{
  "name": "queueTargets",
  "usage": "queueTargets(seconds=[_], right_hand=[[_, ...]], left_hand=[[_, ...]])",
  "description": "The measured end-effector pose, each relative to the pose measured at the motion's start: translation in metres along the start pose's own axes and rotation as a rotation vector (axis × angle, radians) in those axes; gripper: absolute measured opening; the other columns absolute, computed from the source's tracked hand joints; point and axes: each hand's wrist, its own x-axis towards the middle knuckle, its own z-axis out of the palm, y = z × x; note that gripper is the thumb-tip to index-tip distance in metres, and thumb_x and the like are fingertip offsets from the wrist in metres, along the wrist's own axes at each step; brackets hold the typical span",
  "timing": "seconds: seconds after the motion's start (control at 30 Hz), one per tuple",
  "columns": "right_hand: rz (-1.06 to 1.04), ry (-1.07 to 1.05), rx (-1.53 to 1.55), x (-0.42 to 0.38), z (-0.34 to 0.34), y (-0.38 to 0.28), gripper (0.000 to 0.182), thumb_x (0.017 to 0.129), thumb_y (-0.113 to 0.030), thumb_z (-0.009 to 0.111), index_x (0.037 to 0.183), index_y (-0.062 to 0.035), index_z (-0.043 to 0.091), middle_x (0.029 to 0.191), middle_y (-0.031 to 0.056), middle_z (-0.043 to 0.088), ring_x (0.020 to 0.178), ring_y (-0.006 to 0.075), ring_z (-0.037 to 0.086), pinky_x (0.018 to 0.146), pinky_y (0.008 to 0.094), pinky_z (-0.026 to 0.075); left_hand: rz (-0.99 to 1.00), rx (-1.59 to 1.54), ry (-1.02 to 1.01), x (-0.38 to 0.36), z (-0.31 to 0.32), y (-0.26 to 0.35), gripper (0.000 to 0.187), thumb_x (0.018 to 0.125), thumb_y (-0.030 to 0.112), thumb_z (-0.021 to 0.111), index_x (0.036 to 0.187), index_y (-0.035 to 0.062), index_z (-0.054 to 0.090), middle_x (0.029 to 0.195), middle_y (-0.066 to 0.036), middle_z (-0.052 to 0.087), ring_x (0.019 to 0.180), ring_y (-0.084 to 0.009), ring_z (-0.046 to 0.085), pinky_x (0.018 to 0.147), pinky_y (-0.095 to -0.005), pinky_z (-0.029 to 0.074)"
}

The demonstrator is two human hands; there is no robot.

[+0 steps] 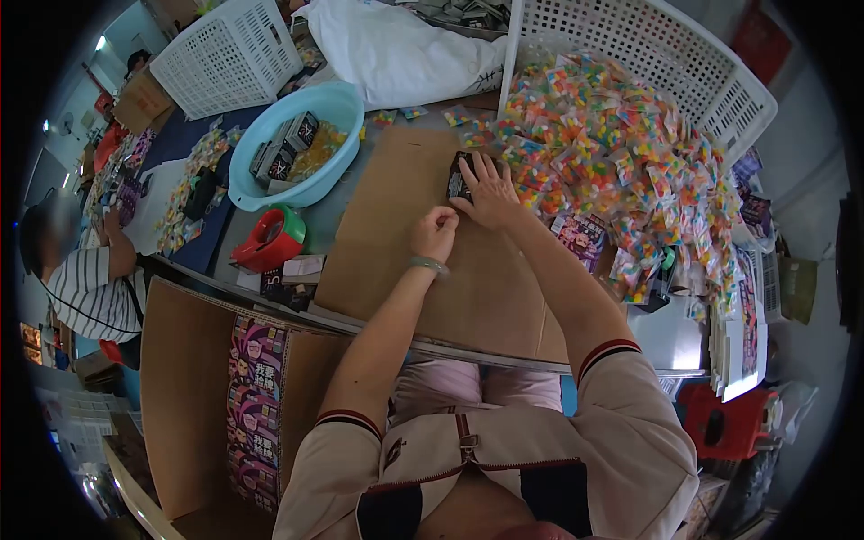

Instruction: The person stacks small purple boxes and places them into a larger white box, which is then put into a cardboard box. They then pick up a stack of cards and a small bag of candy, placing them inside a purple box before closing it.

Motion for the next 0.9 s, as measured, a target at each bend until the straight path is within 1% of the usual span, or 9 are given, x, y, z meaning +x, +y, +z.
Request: queueTargets(seconds=[0.1, 0.17, 0.2, 0.27, 0.37, 0.57, 0.67, 0.77, 0.9], right_hand=[[0.109, -0.072, 0.150, 0.019, 0.001, 0.007, 0.073, 0.095, -0.052, 0.046, 0.146, -0.0025, 0.033, 0.145, 0.0237, 0.037, 0.138, 0.0405, 0.032, 0.106, 0.0622, 0.028], [0.356, -0.011, 0.570, 0.041, 0.004, 0.018, 0.068, 0.095, -0.048, 0.045, 0.144, -0.0003, 0.036, 0.149, 0.0237, 0.033, 0.139, 0.0393, 0.031, 0.106, 0.0630, 0.027], [0.356, -0.007, 0.572, 0.048, 0.010, 0.022, 0.068, 0.095, -0.048, 0.045, 0.144, -0.0003, 0.036, 0.149, 0.0237, 0.033, 0.139, 0.0393, 0.031, 0.106, 0.0630, 0.027], [0.437, -0.389, 0.408, 0.056, 0.022, 0.025, 0.064, 0.095, -0.043, 0.046, 0.142, 0.0008, 0.037, 0.154, 0.0221, 0.027, 0.143, 0.0365, 0.027, 0.107, 0.0624, 0.028], [0.364, -0.271, 0.166, 0.039, 0.014, 0.002, 0.068, 0.095, -0.043, 0.046, 0.143, 0.0024, 0.034, 0.155, 0.0219, 0.025, 0.143, 0.0365, 0.026, 0.107, 0.0634, 0.028], [0.323, -0.358, 0.153, 0.023, -0.006, 0.005, 0.077, 0.093, -0.047, 0.047, 0.147, 0.0047, 0.027, 0.157, 0.0211, 0.021, 0.144, 0.0357, 0.022, 0.110, 0.0631, 0.020], [0.331, -0.233, 0.144, 0.024, 0.001, 0.008, 0.077, 0.093, -0.048, 0.047, 0.147, 0.0046, 0.028, 0.158, 0.0211, 0.019, 0.145, 0.0356, 0.021, 0.111, 0.0635, 0.019], [0.311, -0.466, 0.124, 0.033, -0.005, -0.001, 0.077, 0.093, -0.049, 0.045, 0.146, 0.0048, 0.030, 0.157, 0.0217, 0.019, 0.146, 0.0357, 0.019, 0.111, 0.0647, 0.017], [0.359, -0.387, 0.147, 0.034, -0.003, 0.001, 0.077, 0.094, -0.050, 0.044, 0.146, 0.0046, 0.031, 0.157, 0.0224, 0.019, 0.146, 0.0355, 0.018, 0.112, 0.0643, 0.014]], left_hand=[[-0.053, -0.085, -0.045, -0.004, -0.002, 0.006, 0.023, 0.085, 0.027, 0.066, 0.099, 0.0093, 0.068, 0.079, -0.008, 0.070, 0.078, -0.0254, 0.068, 0.071, -0.0361, 0.052], [0.027, 0.162, -0.059, -0.011, -0.002, 0.024, 0.029, 0.085, 0.020, 0.068, 0.110, 0.0058, 0.064, 0.092, -0.010, 0.068, 0.082, -0.0227, 0.066, 0.072, -0.0358, 0.052], [0.030, 0.166, -0.059, -0.015, 0.000, 0.029, 0.029, 0.085, 0.020, 0.068, 0.110, 0.0058, 0.064, 0.092, -0.010, 0.068, 0.082, -0.0227, 0.066, 0.072, -0.0358, 0.052], [0.281, 0.424, 0.037, -0.025, 0.004, 0.037, 0.042, 0.084, 0.021, 0.067, 0.122, 0.0073, 0.058, 0.122, -0.020, 0.056, 0.102, -0.0323, 0.062, 0.078, -0.0437, 0.052], [0.221, 0.627, -0.056, -0.029, 0.006, 0.042, 0.052, 0.084, 0.020, 0.062, 0.132, 0.0070, 0.049, 0.134, -0.024, 0.041, 0.101, -0.0416, 0.059, 0.082, -0.0487, 0.051], [0.252, 0.771, -0.126, -0.039, 0.010, 0.057, 0.039, 0.080, 0.020, 0.067, 0.116, 0.0072, 0.060, 0.111, -0.020, 0.045, 0.091, -0.0414, 0.053, 0.076, -0.0513, 0.046], [0.469, 0.909, -0.051, -0.043, 0.002, 0.066, 0.034, 0.081, 0.020, 0.065, 0.111, 0.0056, 0.061, 0.111, -0.018, 0.045, 0.101, -0.0349, 0.050, 0.078, -0.0460, 0.040], [0.492, 0.937, -0.060, -0.041, 0.004, 0.063, 0.030, 0.080, 0.022, 0.067, 0.107, 0.0093, 0.063, 0.113, -0.018, 0.046, 0.105, -0.0337, 0.048, 0.082, -0.0459, 0.036], [0.440, 0.911, -0.130, -0.041, 0.003, 0.061, 0.028, 0.081, 0.022, 0.066, 0.105, 0.0082, 0.062, 0.115, -0.018, 0.046, 0.106, -0.0340, 0.048, 0.083, -0.0460, 0.037]])
